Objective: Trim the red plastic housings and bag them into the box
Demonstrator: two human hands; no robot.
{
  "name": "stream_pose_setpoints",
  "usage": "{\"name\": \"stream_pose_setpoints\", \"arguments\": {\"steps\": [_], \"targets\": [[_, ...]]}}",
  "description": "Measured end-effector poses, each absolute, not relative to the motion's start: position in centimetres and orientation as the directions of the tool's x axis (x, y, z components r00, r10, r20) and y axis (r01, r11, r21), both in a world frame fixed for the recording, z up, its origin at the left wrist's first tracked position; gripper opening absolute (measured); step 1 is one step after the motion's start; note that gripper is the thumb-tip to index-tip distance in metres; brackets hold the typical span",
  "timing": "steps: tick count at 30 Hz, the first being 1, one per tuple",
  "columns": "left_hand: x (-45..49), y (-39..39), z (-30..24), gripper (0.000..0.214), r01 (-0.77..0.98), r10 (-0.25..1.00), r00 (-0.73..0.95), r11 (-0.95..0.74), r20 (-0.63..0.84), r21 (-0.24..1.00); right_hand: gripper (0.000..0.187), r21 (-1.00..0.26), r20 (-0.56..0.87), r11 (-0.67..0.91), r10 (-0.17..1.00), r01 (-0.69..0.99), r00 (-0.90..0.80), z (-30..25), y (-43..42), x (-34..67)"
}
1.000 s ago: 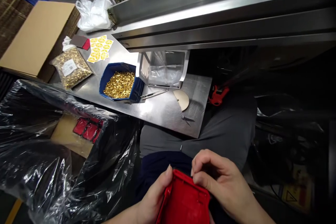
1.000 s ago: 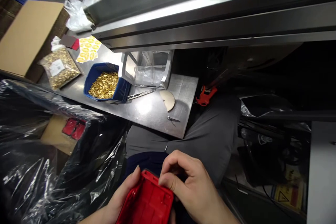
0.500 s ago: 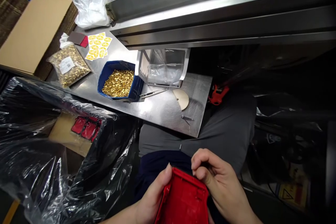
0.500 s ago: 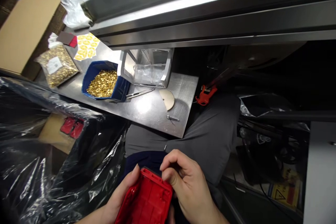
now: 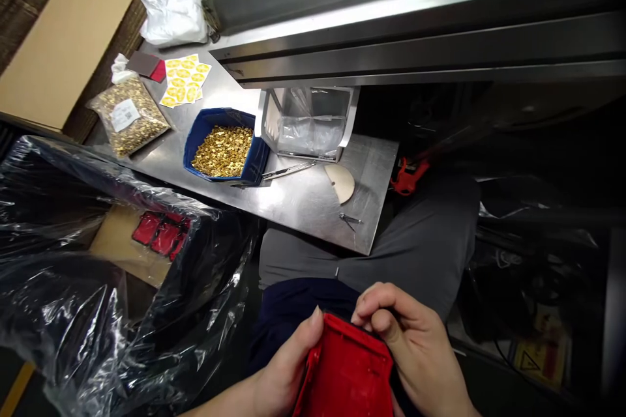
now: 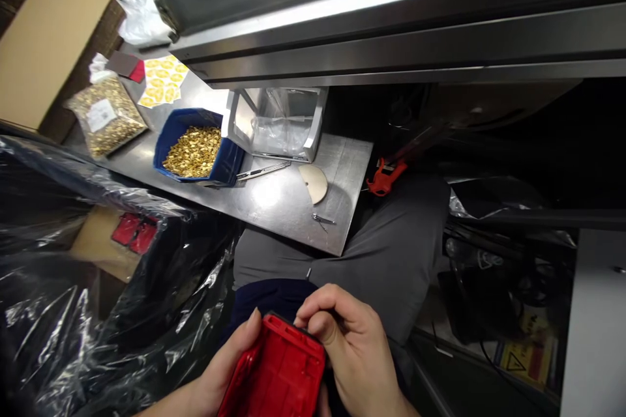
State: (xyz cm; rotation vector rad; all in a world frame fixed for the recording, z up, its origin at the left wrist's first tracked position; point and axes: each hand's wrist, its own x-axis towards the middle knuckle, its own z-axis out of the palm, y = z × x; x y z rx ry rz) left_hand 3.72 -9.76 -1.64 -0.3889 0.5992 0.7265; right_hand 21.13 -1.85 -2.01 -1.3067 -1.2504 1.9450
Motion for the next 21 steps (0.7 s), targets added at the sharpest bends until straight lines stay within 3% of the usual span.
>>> {"name": "stream_pose_setpoints", "arguments": {"steps": [7,12,18,21], "targets": [[4.4,-8.8,-1.4,0.095,-0.727,0.608,0.648,0.674,-0.459,-0.133,0.042,-0.914,-0.4,-0.356,0.869,0.193,-0.291,-2.6,-2.1,22.2],[4.4,-8.6,-1.2,0.095,-0.718,0.624,0.65,0.691,-0.435,-0.082,0.049,-0.9,-0.43,-0.412,0.774,0.145,-0.465,-2.3,-2.1,22.4],[4.5,-8.6,-1.4,0.097,-0.711,0.608,0.646,0.699,-0.461,-0.074,0.043,-0.927,-0.371,-0.353,0.914,0.129,-0.166,-3.1,-2.0,23.3],[4.6,-8.7,-1.4,0.098,-0.706,0.592,0.641,0.705,-0.488,-0.072,0.029,-0.93,-0.356,-0.309,0.893,0.199,-0.277,-2.7,-1.4,23.3]]}}
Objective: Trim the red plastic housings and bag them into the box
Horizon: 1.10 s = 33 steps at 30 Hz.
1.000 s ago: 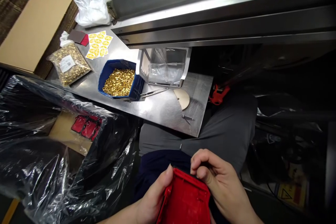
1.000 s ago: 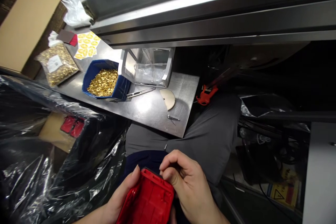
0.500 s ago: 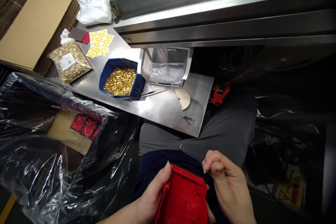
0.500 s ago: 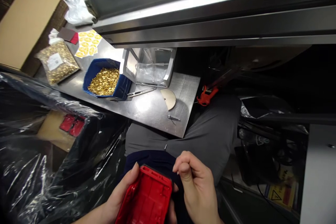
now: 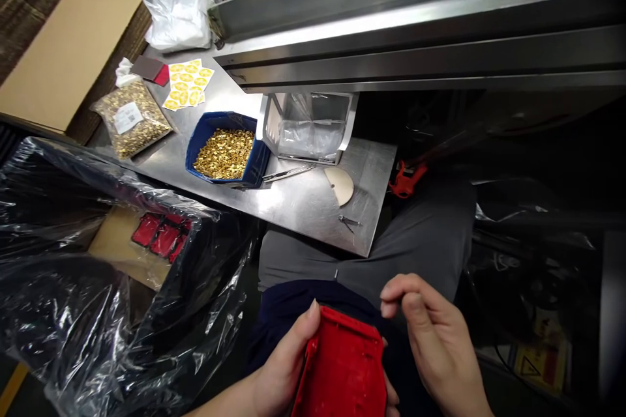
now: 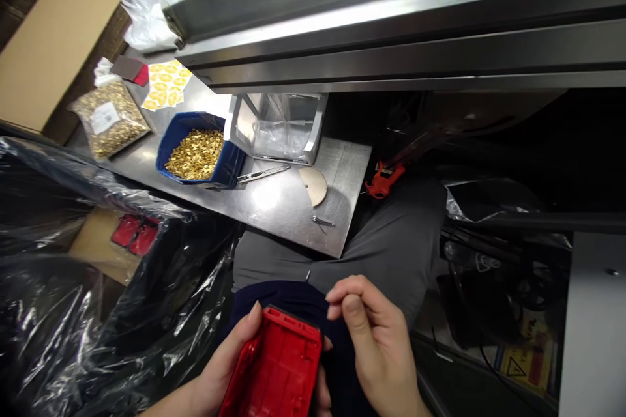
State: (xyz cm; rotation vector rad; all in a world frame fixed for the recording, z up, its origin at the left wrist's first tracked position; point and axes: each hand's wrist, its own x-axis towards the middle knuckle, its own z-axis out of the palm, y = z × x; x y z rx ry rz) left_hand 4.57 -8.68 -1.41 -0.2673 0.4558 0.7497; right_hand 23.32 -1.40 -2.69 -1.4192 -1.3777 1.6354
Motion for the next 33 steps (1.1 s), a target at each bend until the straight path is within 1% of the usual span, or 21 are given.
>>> {"name": "stream_pose_setpoints", "arguments": {"steps": [3,5,8,10,12,14,17,19,21,22,24,25,26,27,29,30,33], "targets": [[4.5,-8.8,-1.4,0.1,-0.679,0.575,0.657,0.732,-0.487,-0.051,0.022,-0.92,-0.388,-0.312,0.814,0.237,-0.432,-2.0,-1.2,22.7],[4.4,-8.8,-1.5,0.1,-0.657,0.569,0.675,0.753,-0.469,-0.031,0.022,-0.913,-0.405,-0.324,0.79,0.246,-0.461,-2.0,-1.4,22.3],[4.2,-8.6,-1.5,0.098,-0.628,0.561,0.701,0.778,-0.441,-0.008,0.023,-0.923,-0.368,-0.283,0.844,0.259,-0.39,-2.3,-2.0,22.0],[4.1,-8.5,-1.5,0.101,-0.615,0.553,0.698,0.789,-0.454,0.017,0.025,-0.929,-0.334,-0.259,0.894,0.263,-0.299,-2.6,-2.3,22.1],[4.1,-8.4,-1.4,0.103,-0.607,0.55,0.688,0.794,-0.473,0.041,0.026,-0.929,-0.321,-0.256,0.918,0.268,-0.235,-2.7,-2.4,22.1],[4.2,-8.4,-1.4,0.106,-0.602,0.545,0.682,0.797,-0.487,0.049,0.026,-0.932,-0.316,-0.247,0.912,0.265,-0.26,-2.7,-2.1,22.2],[4.3,-8.5,-1.4,0.111,-0.582,0.522,0.685,0.812,-0.508,0.049,0.033,-0.934,-0.304,-0.19,0.868,0.302,-0.392,-3.1,-1.4,22.6],[4.3,-8.4,-1.3,0.112,-0.57,0.51,0.689,0.82,-0.515,0.051,0.037,-0.911,-0.326,-0.17,0.855,0.375,-0.404,-3.4,-0.7,23.2],[4.4,-8.2,-1.2,0.108,-0.569,0.512,0.688,0.82,-0.514,0.056,0.041,-0.895,-0.359,-0.182,0.835,0.407,-0.417,-3.3,0.1,23.9],[4.4,-8.1,-1.2,0.103,-0.578,0.517,0.677,0.814,-0.523,0.056,0.045,-0.895,-0.378,-0.187,0.798,0.405,-0.469,-3.0,0.5,24.2],[4.3,-7.8,-1.2,0.087,-0.593,0.528,0.644,0.802,-0.554,0.074,0.051,-0.9,-0.407,-0.163,0.644,0.404,-0.647,-2.1,1.3,24.5],[4.2,-7.7,-1.3,0.078,-0.593,0.529,0.629,0.801,-0.569,0.089,0.049,-0.898,-0.421,-0.143,0.556,0.417,-0.717,-1.5,1.6,24.5],[4.0,-7.6,-1.3,0.07,-0.587,0.53,0.616,0.802,-0.583,0.108,0.044,-0.891,-0.438,-0.125,0.492,0.436,-0.753,-1.1,2.0,24.4],[3.8,-7.4,-1.3,0.064,-0.583,0.536,0.6,0.802,-0.594,0.134,0.036,-0.882,-0.454,-0.117,0.471,0.457,-0.756,-0.7,2.3,24.2],[3.3,-7.0,-1.3,0.058,-0.596,0.572,0.542,0.778,-0.616,0.198,0.025,-0.865,-0.48,-0.156,0.533,0.477,-0.697,-0.7,2.6,23.7],[3.1,-6.8,-1.3,0.056,-0.619,0.599,0.497,0.752,-0.628,0.228,0.024,-0.859,-0.492,-0.198,0.577,0.472,-0.653,-1.0,2.6,23.5],[2.5,-6.4,-1.5,0.062,-0.691,0.708,0.373,0.643,-0.6,0.33,0.03,-0.838,-0.54,-0.355,0.646,0.414,-0.54,-2.5,1.9,23.2]]}}
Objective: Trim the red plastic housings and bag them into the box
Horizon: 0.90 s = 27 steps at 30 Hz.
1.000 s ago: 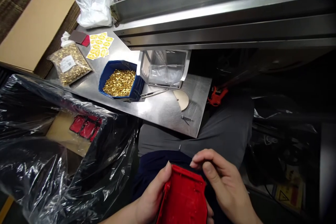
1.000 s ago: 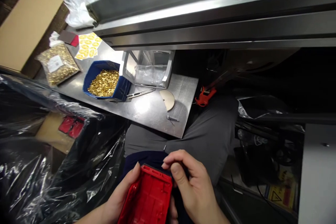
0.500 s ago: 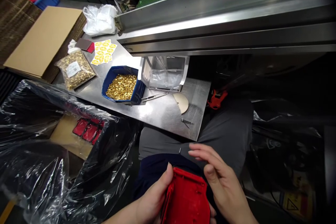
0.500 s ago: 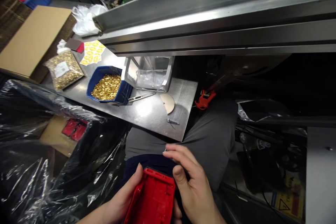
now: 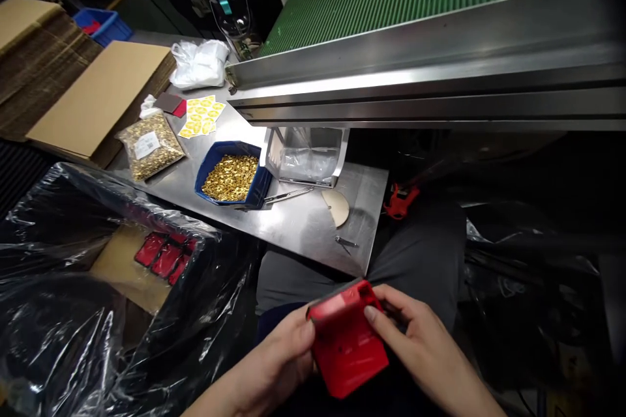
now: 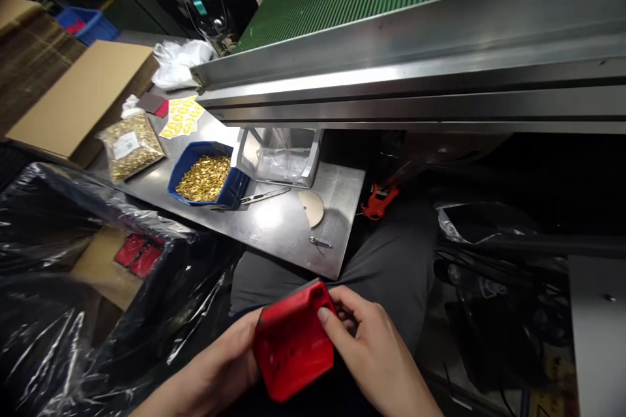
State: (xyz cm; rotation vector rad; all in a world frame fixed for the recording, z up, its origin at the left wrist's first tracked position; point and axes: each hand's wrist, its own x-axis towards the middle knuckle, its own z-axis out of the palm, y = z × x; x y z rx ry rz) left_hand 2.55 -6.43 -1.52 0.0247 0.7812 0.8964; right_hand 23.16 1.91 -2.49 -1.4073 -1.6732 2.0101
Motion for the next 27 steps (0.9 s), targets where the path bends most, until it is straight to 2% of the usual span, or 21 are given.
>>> {"name": "stream_pose_setpoints", "arguments": {"steps": [2,4,6,8,9,11,13,14,18,21,27], "targets": [[2.4,-6.4,-1.9,0.066,-0.705,0.754,0.302,0.588,-0.583,0.395,0.036,-0.825,-0.565,-0.432,0.652,0.364,-0.506,-3.3,1.1,23.1],[2.2,-6.7,-2.5,0.06,-0.693,0.743,0.208,0.571,-0.637,0.44,0.037,-0.836,-0.549,-0.421,0.633,0.352,-0.546,-3.8,0.6,23.1],[1.9,-7.2,-3.1,0.053,-0.695,0.678,0.118,0.578,-0.725,0.428,0.036,-0.869,-0.494,-0.336,0.614,0.363,-0.616,-4.3,0.9,23.0],[1.6,-7.8,-3.5,0.055,-0.732,0.607,0.049,0.562,-0.793,0.385,0.034,-0.881,-0.439,-0.196,0.679,0.431,-0.589,-5.3,2.2,22.7],[1.4,-8.2,-3.7,0.056,-0.756,0.574,0.028,0.548,-0.818,0.358,0.032,-0.856,-0.402,-0.099,0.746,0.508,-0.531,-6.0,3.0,22.4],[1.1,-8.7,-3.8,0.053,-0.801,0.512,-0.001,0.514,-0.859,0.307,0.028,-0.723,-0.288,0.088,0.863,0.685,-0.415,-7.8,4.9,21.3],[1.0,-9.0,-3.7,0.047,-0.832,0.461,-0.006,0.491,-0.887,0.26,0.028,-0.596,-0.198,0.208,0.898,0.776,-0.393,-9.6,6.5,19.9],[1.1,-9.1,-3.6,0.043,-0.843,0.442,-0.003,0.482,-0.897,0.24,0.027,-0.572,-0.184,0.232,0.898,0.787,-0.399,-10.3,7.1,19.1],[1.2,-9.1,-3.0,0.025,-0.867,0.424,-0.006,0.449,-0.906,0.215,0.009,-0.598,-0.207,0.209,0.892,0.774,-0.401,-11.6,7.9,17.6],[1.1,-9.3,-3.0,0.022,-0.87,0.427,-0.014,0.441,-0.904,0.222,0.014,-0.65,-0.259,0.111,0.897,0.752,-0.357,-10.6,7.1,18.5],[1.1,-9.2,-3.4,0.04,-0.854,0.503,0.027,0.46,-0.864,0.241,0.037,-0.781,-0.47,-0.219,0.823,0.585,-0.318,-7.5,3.7,21.1]]}}
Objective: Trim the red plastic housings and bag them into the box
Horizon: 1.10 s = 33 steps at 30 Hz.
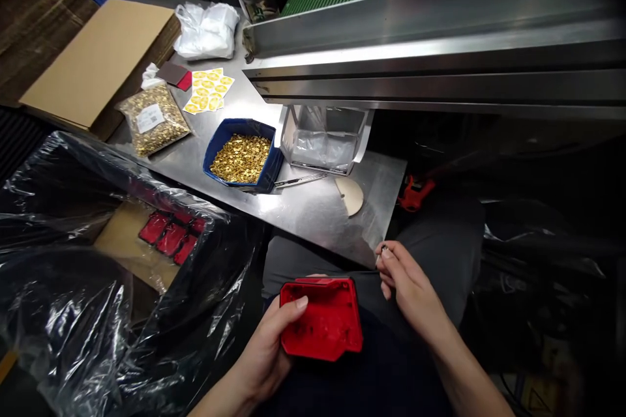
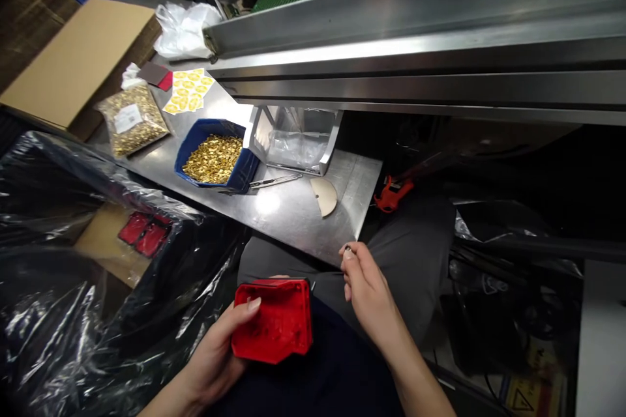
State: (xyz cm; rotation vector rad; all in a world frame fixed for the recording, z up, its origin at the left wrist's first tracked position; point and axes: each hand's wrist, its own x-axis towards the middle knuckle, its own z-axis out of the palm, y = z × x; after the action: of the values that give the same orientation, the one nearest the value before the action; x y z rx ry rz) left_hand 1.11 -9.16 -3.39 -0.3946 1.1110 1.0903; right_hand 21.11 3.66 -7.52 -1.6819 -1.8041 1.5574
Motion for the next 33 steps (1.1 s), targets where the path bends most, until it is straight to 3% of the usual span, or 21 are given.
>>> {"name": "stream_pose_setpoints", "arguments": {"steps": [4,10,12,17,20,23,26,30,33], "targets": [[1.4,-8.6,-3.2,0.051,-0.824,0.542,0.038,0.492,-0.84,0.28,0.039,-0.784,-0.559,-0.416,0.795,0.46,-0.235,-6.4,2.3,21.5],[1.8,-8.3,-2.7,0.049,-0.807,0.537,0.022,0.508,-0.843,0.302,0.043,-0.723,-0.443,-0.328,0.896,0.608,-0.044,-5.8,2.8,22.6],[1.8,-8.3,-2.7,0.049,-0.804,0.557,0.024,0.504,-0.83,0.315,0.04,-0.72,-0.498,-0.334,0.859,0.608,-0.118,-5.3,2.9,22.8],[1.7,-8.5,-3.1,0.05,-0.794,0.575,0.032,0.512,-0.817,0.329,0.045,-0.799,-0.596,-0.39,0.62,0.459,-0.511,-3.3,2.4,21.9],[1.7,-8.6,-3.0,0.051,-0.787,0.617,0.051,0.509,-0.785,0.348,0.04,-0.8,-0.598,-0.392,0.582,0.454,-0.551,-2.6,1.8,21.2],[1.7,-8.7,-2.8,0.073,-0.782,0.742,0.081,0.462,-0.666,0.419,0.039,-0.784,-0.614,-0.418,0.632,0.459,-0.472,-2.5,1.2,20.8],[1.8,-8.7,-3.0,0.104,-0.738,0.862,0.018,0.353,-0.507,0.575,0.041,-0.78,-0.626,-0.525,0.652,0.342,-0.427,-2.3,0.6,20.3],[2.1,-8.5,-4.0,0.106,-0.627,0.954,-0.13,0.134,-0.272,0.768,0.044,-0.711,-0.656,-0.692,0.59,0.123,-0.472,-1.8,-0.8,19.0],[2.1,-8.1,-4.6,0.098,-0.737,0.969,-0.152,0.019,-0.193,0.676,0.048,-0.71,-0.631,-0.699,0.578,0.086,-0.517,-1.6,-1.8,18.7]]}}
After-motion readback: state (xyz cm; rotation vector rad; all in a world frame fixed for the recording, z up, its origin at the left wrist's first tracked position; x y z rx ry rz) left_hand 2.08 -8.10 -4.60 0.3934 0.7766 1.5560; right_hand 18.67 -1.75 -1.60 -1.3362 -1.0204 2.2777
